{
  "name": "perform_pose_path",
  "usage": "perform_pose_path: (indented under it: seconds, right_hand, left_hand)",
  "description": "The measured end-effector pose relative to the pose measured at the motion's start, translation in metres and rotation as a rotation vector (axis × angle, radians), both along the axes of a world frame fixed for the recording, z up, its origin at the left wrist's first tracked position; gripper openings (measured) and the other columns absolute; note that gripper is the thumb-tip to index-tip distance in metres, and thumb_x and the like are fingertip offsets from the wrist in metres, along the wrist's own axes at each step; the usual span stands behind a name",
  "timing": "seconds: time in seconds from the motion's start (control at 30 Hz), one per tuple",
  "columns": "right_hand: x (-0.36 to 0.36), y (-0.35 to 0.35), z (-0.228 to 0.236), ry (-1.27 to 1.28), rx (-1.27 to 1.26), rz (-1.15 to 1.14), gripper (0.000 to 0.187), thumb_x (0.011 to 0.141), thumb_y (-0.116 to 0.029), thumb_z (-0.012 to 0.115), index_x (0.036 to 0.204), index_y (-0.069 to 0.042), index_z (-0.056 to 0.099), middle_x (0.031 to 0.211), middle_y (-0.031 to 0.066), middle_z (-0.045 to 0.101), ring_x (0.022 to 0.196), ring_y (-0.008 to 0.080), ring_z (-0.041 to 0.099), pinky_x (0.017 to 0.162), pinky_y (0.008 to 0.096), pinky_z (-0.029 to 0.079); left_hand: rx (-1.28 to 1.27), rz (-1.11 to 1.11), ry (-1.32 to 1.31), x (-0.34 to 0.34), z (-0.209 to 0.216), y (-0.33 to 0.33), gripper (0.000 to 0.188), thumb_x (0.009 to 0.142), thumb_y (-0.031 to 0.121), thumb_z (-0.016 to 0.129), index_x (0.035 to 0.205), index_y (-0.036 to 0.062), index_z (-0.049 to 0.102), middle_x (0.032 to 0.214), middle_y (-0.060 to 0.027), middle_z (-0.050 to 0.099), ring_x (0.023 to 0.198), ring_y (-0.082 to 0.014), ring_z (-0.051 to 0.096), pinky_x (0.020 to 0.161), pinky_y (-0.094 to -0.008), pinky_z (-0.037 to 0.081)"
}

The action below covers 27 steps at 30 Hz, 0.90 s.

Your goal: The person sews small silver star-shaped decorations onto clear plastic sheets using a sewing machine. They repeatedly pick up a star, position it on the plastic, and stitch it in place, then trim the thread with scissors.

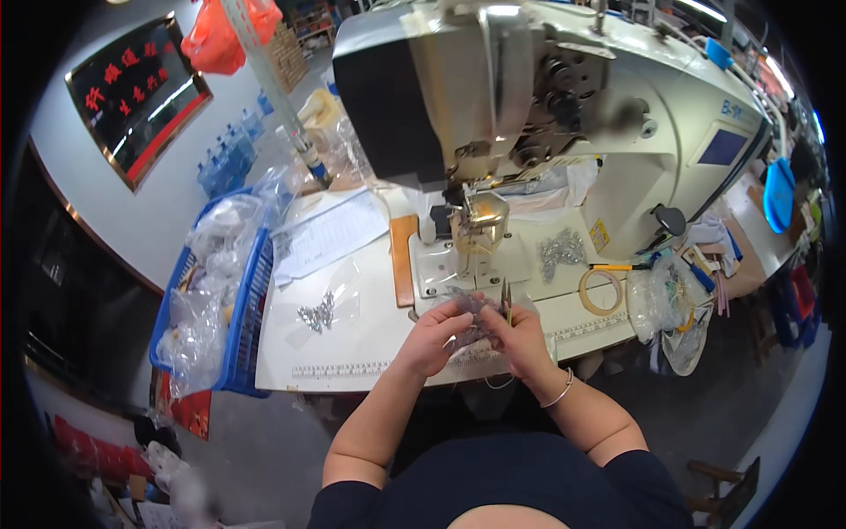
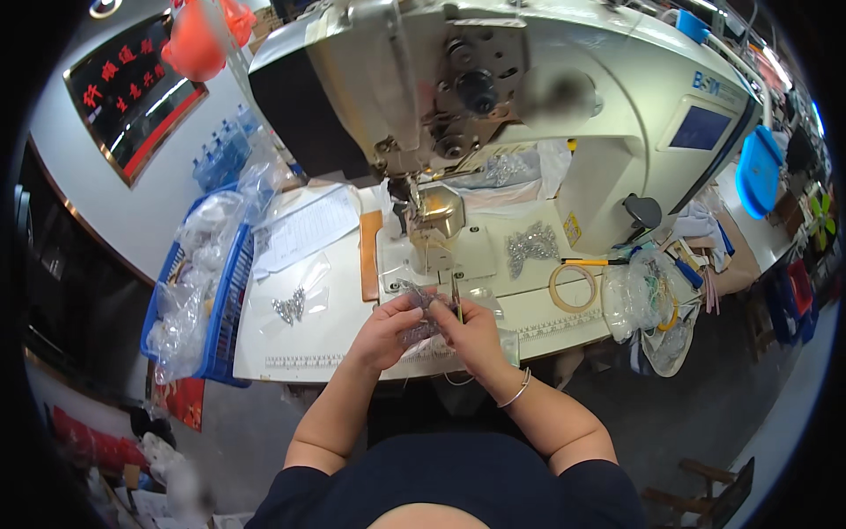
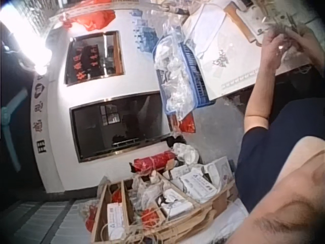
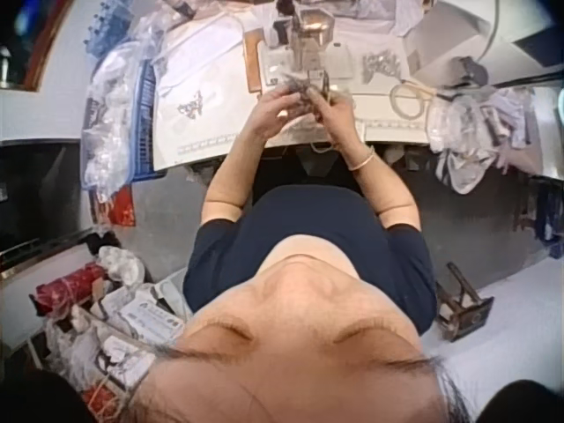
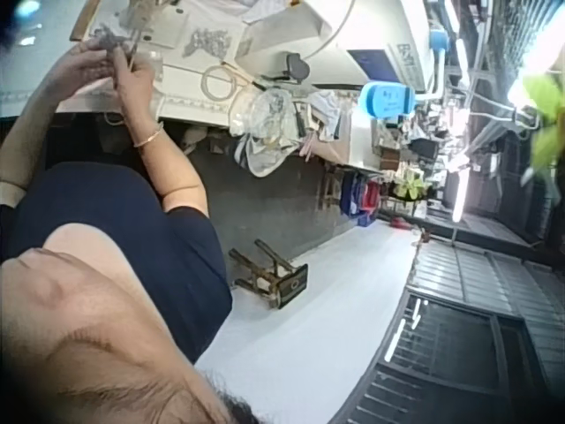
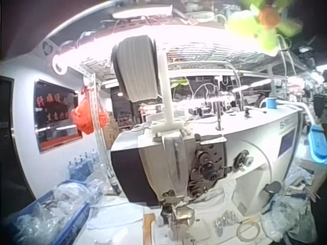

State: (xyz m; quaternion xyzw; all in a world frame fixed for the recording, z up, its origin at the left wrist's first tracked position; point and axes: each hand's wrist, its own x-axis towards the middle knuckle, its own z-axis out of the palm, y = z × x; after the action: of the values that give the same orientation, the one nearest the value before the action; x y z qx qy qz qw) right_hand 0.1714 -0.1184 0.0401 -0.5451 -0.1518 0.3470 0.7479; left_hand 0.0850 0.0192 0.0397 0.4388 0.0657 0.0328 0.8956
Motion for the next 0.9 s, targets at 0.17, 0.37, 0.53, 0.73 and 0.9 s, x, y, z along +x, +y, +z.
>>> perform_pose_path:
  seconds: [0.17, 0.37, 0.53, 0.73, 0.9]
  right_hand:
    - [0.016, -0.013, -0.017, -0.320, -0.058, -0.212, 0.018, 0.085, -0.019, 0.066, 0.089, -0.001, 0.064, 0.072, -0.0037, 0.056, 0.063, 0.0035, 0.046, 0.057, 0.0184, 0.039]
    - [0.061, -0.040, -0.023, -0.944, -0.585, -0.299, 0.040, 0.072, -0.014, 0.073, 0.108, -0.006, 0.060, 0.100, 0.0051, 0.058, 0.090, 0.0163, 0.051, 0.080, 0.0319, 0.040]
    - [0.035, -0.046, 0.023, -1.429, -0.362, 0.022, 0.070, 0.062, -0.014, 0.076, 0.126, -0.013, 0.048, 0.139, 0.0071, 0.035, 0.132, 0.0310, 0.026, 0.104, 0.0519, 0.021]
    - [0.026, -0.015, 0.011, -1.647, 0.043, 0.191, 0.060, 0.066, -0.007, 0.072, 0.123, -0.009, 0.052, 0.124, 0.0101, 0.054, 0.117, 0.0347, 0.049, 0.095, 0.0471, 0.040]
    - [0.019, -0.023, 0.009, 0.213, 0.358, 0.148, 0.030, 0.092, -0.017, 0.051, 0.119, -0.003, 0.051, 0.112, 0.0133, 0.060, 0.102, 0.0262, 0.060, 0.085, 0.0405, 0.052]
  left_hand:
    - [0.031, 0.030, 0.111, -0.015, -0.007, -0.002, 0.036, 0.089, 0.008, 0.052, 0.125, 0.0055, 0.050, 0.116, -0.0085, 0.058, 0.104, -0.0215, 0.058, 0.082, -0.0383, 0.054]
    - [-0.107, 0.037, 0.021, -0.024, 0.005, 0.006, 0.041, 0.093, 0.010, 0.041, 0.133, 0.0051, 0.038, 0.126, -0.0116, 0.050, 0.113, -0.0248, 0.054, 0.091, -0.0380, 0.050]
    - [-0.185, 0.146, -0.041, -0.021, 0.006, -0.004, 0.042, 0.094, 0.018, 0.038, 0.133, 0.0036, 0.035, 0.129, -0.0110, 0.047, 0.121, -0.0245, 0.046, 0.100, -0.0399, 0.040]
    - [-0.085, 0.038, -0.063, -0.024, 0.011, -0.025, 0.055, 0.095, 0.041, 0.036, 0.134, 0.0028, 0.033, 0.137, -0.0084, 0.037, 0.129, -0.0223, 0.033, 0.105, -0.0391, 0.026]
    - [0.213, 0.256, -0.075, -0.034, -0.016, -0.033, 0.077, 0.085, 0.049, 0.056, 0.139, 0.0035, 0.025, 0.140, -0.0089, 0.031, 0.130, -0.0235, 0.029, 0.106, -0.0415, 0.023]
